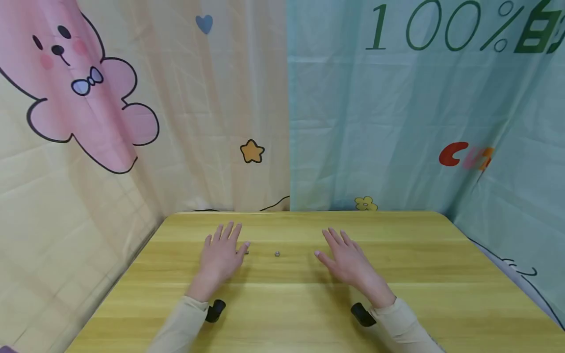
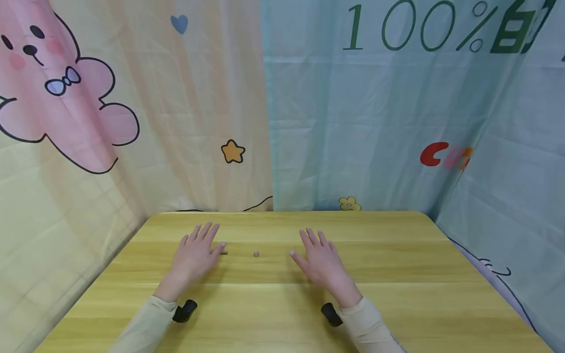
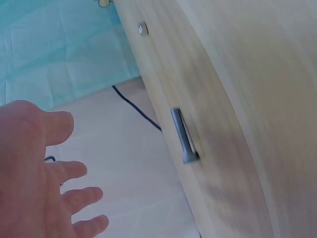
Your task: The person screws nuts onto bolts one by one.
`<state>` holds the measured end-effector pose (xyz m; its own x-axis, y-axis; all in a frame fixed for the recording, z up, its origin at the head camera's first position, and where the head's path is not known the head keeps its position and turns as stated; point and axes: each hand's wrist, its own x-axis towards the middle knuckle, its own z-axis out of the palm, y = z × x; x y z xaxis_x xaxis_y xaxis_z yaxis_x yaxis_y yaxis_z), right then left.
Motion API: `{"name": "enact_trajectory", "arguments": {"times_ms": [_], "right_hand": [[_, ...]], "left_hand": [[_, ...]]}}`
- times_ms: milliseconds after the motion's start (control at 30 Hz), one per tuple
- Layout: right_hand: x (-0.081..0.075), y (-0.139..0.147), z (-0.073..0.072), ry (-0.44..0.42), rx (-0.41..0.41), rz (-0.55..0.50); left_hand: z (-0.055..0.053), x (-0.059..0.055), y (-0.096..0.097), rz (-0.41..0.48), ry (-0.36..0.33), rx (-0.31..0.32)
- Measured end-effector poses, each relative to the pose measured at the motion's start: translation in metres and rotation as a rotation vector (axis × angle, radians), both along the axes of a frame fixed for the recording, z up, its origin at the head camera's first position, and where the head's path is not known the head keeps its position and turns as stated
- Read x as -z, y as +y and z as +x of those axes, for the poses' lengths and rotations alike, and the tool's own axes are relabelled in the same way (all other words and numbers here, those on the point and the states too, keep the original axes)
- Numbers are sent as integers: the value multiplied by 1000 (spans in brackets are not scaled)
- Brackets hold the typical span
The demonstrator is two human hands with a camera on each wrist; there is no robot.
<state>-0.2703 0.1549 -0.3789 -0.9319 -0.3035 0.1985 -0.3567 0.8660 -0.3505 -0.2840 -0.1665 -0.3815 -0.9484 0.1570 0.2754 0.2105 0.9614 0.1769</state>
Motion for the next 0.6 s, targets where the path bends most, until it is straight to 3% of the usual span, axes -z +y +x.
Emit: {"name": "enact_trajectory", "arguments": {"times_ms": [167,333,467,600], "right_hand": [[0,-4,-12,39,-63,-37],[3,-8,-23,30,-158,-109],[4,-13,-29,13,-201,-154],[4,-19,-36,12,-229,-171]], "left_hand": [[-7,-4,-19,13,35,8],[-14,-2,-37,54,50,77],[-19,-1,-50,152,38,167],[-25,-1,-60,265,-22,224]]}}
